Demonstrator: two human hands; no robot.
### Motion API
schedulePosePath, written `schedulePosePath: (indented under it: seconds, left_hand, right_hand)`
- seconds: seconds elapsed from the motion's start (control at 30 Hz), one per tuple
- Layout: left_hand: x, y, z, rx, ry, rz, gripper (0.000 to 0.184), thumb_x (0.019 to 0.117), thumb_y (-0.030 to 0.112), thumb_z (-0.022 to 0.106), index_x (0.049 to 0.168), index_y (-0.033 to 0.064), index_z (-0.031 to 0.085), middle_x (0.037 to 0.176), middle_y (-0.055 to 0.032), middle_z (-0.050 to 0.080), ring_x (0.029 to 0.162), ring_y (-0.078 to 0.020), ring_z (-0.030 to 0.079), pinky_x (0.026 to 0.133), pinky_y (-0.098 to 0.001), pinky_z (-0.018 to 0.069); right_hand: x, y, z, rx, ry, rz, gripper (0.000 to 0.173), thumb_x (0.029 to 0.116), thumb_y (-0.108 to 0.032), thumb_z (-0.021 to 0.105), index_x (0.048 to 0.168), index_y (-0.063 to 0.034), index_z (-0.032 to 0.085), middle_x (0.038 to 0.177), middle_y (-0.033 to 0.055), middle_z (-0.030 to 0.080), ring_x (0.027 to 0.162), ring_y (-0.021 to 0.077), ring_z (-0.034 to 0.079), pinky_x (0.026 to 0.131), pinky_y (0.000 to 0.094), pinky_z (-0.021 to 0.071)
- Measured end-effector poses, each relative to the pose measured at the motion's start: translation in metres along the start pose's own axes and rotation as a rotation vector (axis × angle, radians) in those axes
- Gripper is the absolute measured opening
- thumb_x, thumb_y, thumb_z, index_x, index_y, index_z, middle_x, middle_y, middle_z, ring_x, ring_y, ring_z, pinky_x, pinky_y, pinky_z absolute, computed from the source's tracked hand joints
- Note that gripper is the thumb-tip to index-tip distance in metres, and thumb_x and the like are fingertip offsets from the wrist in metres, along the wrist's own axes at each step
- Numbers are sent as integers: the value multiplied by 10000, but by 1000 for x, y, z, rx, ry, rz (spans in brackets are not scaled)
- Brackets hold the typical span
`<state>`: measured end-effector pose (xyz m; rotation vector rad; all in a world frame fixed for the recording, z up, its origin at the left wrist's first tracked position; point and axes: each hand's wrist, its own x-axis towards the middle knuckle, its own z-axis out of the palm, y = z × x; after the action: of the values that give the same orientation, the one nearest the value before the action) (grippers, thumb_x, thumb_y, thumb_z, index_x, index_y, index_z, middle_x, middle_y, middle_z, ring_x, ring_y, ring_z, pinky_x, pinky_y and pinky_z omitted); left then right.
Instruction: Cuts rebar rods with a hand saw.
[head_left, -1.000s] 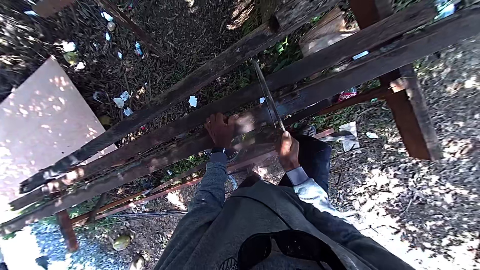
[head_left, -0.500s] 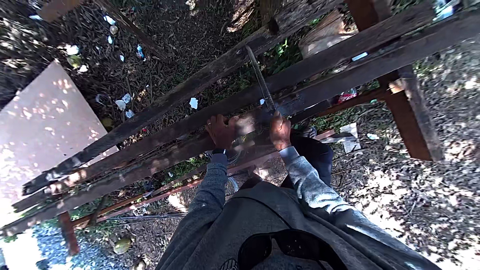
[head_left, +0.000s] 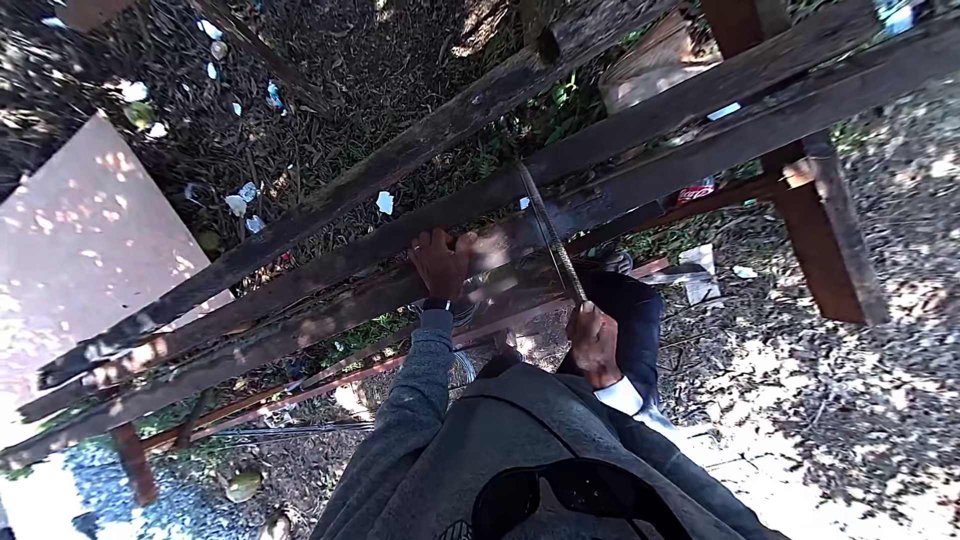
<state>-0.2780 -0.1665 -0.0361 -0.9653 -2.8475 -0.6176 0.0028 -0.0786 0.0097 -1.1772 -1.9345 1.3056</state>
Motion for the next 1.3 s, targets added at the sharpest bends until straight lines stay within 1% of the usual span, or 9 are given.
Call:
schedulePosePath:
  seconds: [0.13,0.2,0.33,0.43,0.53,0.8,0.97,1.13,1.3]
  left_hand:
    - [13,7,3,4,11,-106,581,869,752,605,892,174,660,963,-46,623,1026,-278,595,999,-540,431]
    - [1,2,-4,4,-37,-59,572,891,738,592,940,171,640,1022,-86,603,1051,-314,577,974,-568,443]
    - [-10,-6,-5,10,-3,2,565,892,729,602,959,168,619,1042,-117,584,1054,-334,571,922,-563,473]
    - [-13,-5,-3,2,-5,3,565,889,723,614,945,161,614,1033,-115,583,1049,-334,567,926,-548,468]
    - [-11,-7,-3,-12,9,21,552,904,710,604,951,160,616,1027,-113,579,1040,-329,564,911,-543,465]
    - [9,-2,7,11,-7,-48,550,916,719,570,933,175,648,1027,-74,613,1055,-307,579,949,-559,450]
    - [-7,-3,-5,-4,-6,-10,535,908,713,595,962,181,620,1052,-100,586,1064,-323,564,930,-552,464]
    - [-7,-5,-2,-18,1,9,557,907,721,593,959,167,609,1008,-100,576,1032,-325,563,922,-559,457]
    - [14,5,3,3,7,-84,555,888,729,604,877,176,646,934,-47,610,993,-275,589,953,-525,441]
  right_hand:
    - [97,-10,54,-131,-5,-19,705,1088,-544,191,805,-52,608,628,103,545,588,249,587,550,507,497]
    - [111,-14,64,-68,-23,44,756,1063,-642,137,823,-95,600,624,96,502,553,244,538,505,491,456]
    - [81,-1,46,-10,-49,16,716,1075,-610,201,880,-78,638,645,72,527,578,216,550,549,467,489]
    - [25,22,16,27,-21,29,769,1039,-687,215,799,-73,612,600,10,509,538,130,526,532,376,500]
    - [-16,18,-5,87,-10,20,696,1078,-607,217,742,-110,569,560,-43,466,483,67,475,472,292,441]
    - [99,-18,55,-121,-38,37,762,1071,-612,140,841,-59,611,630,125,531,556,278,563,506,517,479]
    - [50,12,32,-12,-13,-3,741,1059,-637,205,817,-84,635,629,42,545,584,168,567,573,423,511]
    - [-22,22,-5,113,-16,1,630,1094,-546,243,730,-130,546,560,-48,455,481,69,462,467,288,425]
    - [78,-5,44,-122,-19,-5,738,1066,-601,195,799,-47,604,612,72,522,556,197,555,532,444,496]
